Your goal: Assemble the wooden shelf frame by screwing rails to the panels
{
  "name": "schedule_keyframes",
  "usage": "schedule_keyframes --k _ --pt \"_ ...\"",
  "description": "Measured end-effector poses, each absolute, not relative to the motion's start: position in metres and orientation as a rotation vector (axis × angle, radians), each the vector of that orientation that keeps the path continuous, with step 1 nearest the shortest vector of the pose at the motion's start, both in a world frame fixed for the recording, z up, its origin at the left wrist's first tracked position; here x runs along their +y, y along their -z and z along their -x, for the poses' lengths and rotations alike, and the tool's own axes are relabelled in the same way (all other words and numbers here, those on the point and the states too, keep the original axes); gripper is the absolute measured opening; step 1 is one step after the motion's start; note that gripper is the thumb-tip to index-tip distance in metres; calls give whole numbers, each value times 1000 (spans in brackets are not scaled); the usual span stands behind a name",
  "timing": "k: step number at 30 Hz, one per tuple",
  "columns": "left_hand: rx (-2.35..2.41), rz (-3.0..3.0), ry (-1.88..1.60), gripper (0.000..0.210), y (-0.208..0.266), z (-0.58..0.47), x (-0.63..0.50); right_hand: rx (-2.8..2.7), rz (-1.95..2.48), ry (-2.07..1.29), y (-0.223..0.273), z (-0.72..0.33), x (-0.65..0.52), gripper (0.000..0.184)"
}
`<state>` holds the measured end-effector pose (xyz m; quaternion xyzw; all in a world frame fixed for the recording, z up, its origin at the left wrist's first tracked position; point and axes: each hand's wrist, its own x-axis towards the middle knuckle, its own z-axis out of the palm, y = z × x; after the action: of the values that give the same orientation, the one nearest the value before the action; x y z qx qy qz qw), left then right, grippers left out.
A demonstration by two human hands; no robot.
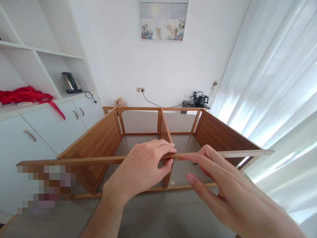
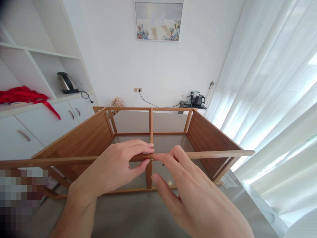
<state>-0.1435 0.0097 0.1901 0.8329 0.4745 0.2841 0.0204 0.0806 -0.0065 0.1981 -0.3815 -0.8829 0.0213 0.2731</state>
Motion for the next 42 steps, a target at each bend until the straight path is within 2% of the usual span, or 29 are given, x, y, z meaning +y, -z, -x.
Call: schedule_keyframes --k 5,9,12,15,22,35,42 --pt "1459 -2577 -861 27 -192 145 9 -2319 922 -70 -193 -77 -2 42" --pt "1457 -2576 -844 26 -193 145 9 -2178 892 -111 -176 -68 7 36" --pt "1454 -2578 -861 25 -192 145 10 -2034 670 -14 -156 -62 16 32" --pt "1455 -2569 -884 25 -191 145 9 -1901 470 115 -130 -57 23 43" --pt "1450 -2522 -870 25 -191 147 9 -1745 420 314 -74 -54 29 49" --pt "1428 -2514 -887 24 -192 148 9 -1710 455 343 -83 -44 37 55" --pt "1442 -2520 -879 24 -192 148 8 -1721 481 319 -80 -44 38 52"
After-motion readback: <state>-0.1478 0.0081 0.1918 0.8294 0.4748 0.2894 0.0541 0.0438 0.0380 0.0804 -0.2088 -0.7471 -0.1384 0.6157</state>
